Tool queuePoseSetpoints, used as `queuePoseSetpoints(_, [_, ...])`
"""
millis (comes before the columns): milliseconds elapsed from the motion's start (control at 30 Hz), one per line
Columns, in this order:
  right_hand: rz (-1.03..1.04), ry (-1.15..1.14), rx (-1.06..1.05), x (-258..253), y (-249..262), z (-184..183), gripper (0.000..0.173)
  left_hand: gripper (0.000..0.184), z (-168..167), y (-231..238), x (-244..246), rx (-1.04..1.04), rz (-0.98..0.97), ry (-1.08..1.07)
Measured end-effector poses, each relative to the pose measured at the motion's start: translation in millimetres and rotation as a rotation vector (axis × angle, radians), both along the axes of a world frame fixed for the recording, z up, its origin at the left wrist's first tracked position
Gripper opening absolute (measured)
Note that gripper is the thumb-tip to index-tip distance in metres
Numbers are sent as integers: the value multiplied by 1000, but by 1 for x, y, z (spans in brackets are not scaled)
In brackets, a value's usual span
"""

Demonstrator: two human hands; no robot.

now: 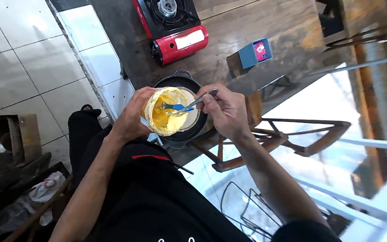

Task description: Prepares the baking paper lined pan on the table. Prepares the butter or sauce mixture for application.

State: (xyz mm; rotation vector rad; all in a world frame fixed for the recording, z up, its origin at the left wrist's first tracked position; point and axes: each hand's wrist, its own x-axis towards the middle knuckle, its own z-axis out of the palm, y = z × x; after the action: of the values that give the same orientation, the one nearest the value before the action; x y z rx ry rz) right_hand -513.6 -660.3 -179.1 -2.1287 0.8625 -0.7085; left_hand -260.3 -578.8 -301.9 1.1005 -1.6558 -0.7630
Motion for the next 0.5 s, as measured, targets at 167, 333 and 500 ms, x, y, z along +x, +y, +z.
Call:
queuePoseSetpoints(167, [-111, 14, -22, 8, -1, -8, 24, 93, -4, 1, -4, -4, 35, -54])
queuePoseSetpoints(333, [-244, 183, 76, 12, 6, -9, 25, 94, -12, 5, -10, 46, 98, -92])
queuePoseSetpoints(500, [-478, 124, 117, 9, 19, -22, 29, 93, -8, 5, -17, 124, 206, -122])
